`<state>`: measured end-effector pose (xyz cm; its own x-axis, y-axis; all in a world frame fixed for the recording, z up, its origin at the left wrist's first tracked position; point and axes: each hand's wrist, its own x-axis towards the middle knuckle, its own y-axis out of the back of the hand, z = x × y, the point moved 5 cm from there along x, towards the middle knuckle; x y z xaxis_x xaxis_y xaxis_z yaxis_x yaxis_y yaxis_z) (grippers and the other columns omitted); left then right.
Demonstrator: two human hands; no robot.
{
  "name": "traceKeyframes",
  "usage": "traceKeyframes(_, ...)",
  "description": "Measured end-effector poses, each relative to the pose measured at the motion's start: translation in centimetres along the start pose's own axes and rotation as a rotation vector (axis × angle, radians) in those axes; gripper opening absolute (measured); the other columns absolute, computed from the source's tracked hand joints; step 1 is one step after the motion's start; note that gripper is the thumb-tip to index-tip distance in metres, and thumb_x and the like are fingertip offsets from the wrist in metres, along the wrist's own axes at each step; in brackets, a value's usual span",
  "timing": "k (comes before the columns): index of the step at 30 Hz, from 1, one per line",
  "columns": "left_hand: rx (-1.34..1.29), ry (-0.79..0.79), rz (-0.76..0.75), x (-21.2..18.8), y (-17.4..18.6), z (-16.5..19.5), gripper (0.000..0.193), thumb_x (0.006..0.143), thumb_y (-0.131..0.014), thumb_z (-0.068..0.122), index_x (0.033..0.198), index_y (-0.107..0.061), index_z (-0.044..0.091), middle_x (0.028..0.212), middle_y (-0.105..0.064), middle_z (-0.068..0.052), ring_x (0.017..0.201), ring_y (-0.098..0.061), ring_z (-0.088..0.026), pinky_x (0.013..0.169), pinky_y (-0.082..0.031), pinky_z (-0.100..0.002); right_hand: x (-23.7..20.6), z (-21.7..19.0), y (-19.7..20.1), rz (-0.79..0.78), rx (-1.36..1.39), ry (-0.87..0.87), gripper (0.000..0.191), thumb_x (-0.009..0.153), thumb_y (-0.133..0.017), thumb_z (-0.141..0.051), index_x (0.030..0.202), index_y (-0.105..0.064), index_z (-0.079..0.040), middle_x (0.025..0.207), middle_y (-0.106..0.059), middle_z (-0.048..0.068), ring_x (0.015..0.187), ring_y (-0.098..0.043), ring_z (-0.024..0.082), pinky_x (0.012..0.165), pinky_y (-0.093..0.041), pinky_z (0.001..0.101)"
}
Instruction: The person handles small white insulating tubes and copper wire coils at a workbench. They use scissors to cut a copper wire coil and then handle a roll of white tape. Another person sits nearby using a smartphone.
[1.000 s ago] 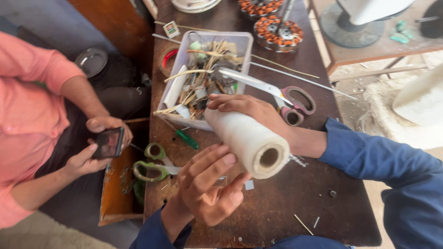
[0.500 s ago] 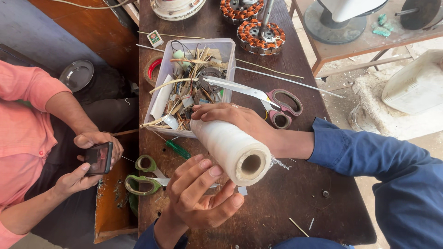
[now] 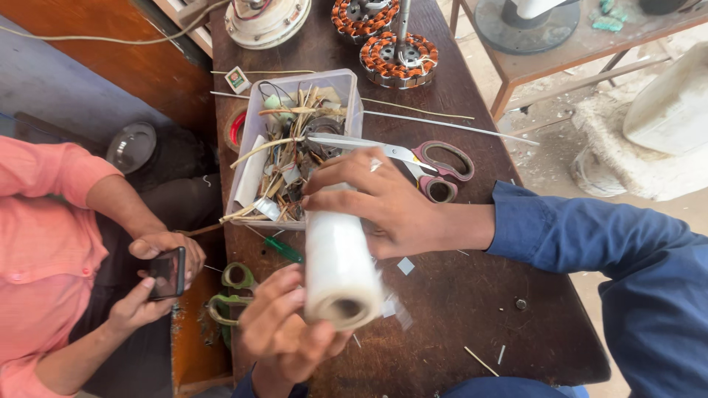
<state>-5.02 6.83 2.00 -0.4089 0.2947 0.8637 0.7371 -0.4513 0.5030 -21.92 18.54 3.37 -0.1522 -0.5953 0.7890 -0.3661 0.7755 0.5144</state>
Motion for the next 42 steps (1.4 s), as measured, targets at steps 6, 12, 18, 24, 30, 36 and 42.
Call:
traceKeyframes(6, 0.089, 0.216, 0.066, -0.3, 0.4, -1.5, 0.046, 0.1, -0.065, 0.049, 0.13, -0.054, 0.016, 0.132, -0.037, -0.008, 0.133, -0.052, -0.021, 0.1, -0.06, -0.041, 0.2, -0.2, 2.0, 0.116, -0.169, -0.026, 0.047, 0.077, -0.088, -0.028, 0.122, -0.075, -0.02, 0.113, -0.059, 0.006, 0.114, -0.054, 0.024, 0.096, -0.039, 0.0435)
traceKeyframes(12, -0.013, 0.328, 0.215, -0.4, 0.7, -2.5, 0.043, 0.102, -0.059, 0.046, 0.125, -0.061, 0.01, 0.138, -0.039, -0.012, 0.138, -0.044, -0.032, 0.109, -0.055, -0.046, -0.2, -0.8, 3.7, 0.216, -0.295, 0.029, 0.051, 0.078, -0.092, -0.022, 0.126, -0.075, -0.017, 0.108, -0.053, 0.011, 0.109, -0.052, 0.026, 0.089, -0.049, 0.0399)
traceKeyframes(18, -0.171, 0.366, 0.103, 0.0, -0.2, -3.1, 0.05, 0.106, -0.058, 0.044, 0.136, -0.055, 0.005, 0.15, -0.051, -0.019, 0.14, -0.053, -0.032, 0.117, -0.05, -0.05, -0.5, -1.1, 3.5, 0.143, -0.343, 0.037, 0.061, 0.072, -0.096, -0.022, 0.13, -0.075, -0.017, 0.106, -0.055, 0.009, 0.106, -0.053, 0.026, 0.079, -0.05, 0.035)
traceKeyframes(24, -0.277, 0.42, 0.118, 0.2, -0.3, -3.5, 0.058, 0.102, -0.056, 0.047, 0.133, -0.056, -0.003, 0.149, -0.048, -0.022, 0.141, -0.053, -0.032, 0.111, -0.053, -0.043, -0.8, -1.3, 3.1, 0.13, -0.442, 0.056, 0.056, 0.076, -0.092, -0.026, 0.129, -0.076, -0.019, 0.104, -0.054, 0.009, 0.102, -0.051, 0.026, 0.078, -0.047, 0.0349)
traceKeyframes(30, -0.405, 0.522, 0.181, 0.3, -0.2, -4.0, 0.052, 0.1, -0.061, 0.043, 0.115, -0.07, -0.006, 0.144, -0.056, -0.021, 0.123, -0.063, -0.025, 0.098, -0.061, -0.036, -0.8, -2.3, 2.5, 0.129, -0.585, 0.207, 0.043, 0.087, -0.08, -0.043, 0.125, -0.08, -0.022, 0.097, -0.051, 0.002, 0.097, -0.048, 0.023, 0.084, -0.041, 0.0401)
traceKeyframes(36, -0.392, 0.45, 0.211, 0.6, 0.1, -3.5, 0.042, 0.095, -0.067, 0.035, 0.109, -0.069, -0.005, 0.137, -0.058, -0.017, 0.121, -0.067, -0.027, 0.093, -0.066, -0.036, -0.8, -2.8, 2.7, 0.201, -0.65, 0.295, 0.031, 0.092, -0.078, -0.041, 0.119, -0.082, -0.027, 0.097, -0.049, 0.0, 0.096, -0.049, 0.018, 0.085, -0.043, 0.0359)
traceKeyframes(42, -0.433, 0.382, 0.208, 0.8, 0.1, -3.1, 0.033, 0.093, -0.073, 0.029, 0.103, -0.071, -0.003, 0.138, -0.055, -0.015, 0.126, -0.066, -0.027, 0.096, -0.066, -0.037, -1.4, -2.7, 3.0, 0.232, -0.673, 0.331, 0.026, 0.092, -0.081, -0.036, 0.116, -0.082, -0.026, 0.096, -0.047, 0.001, 0.094, -0.051, 0.017, 0.087, -0.046, 0.0361)
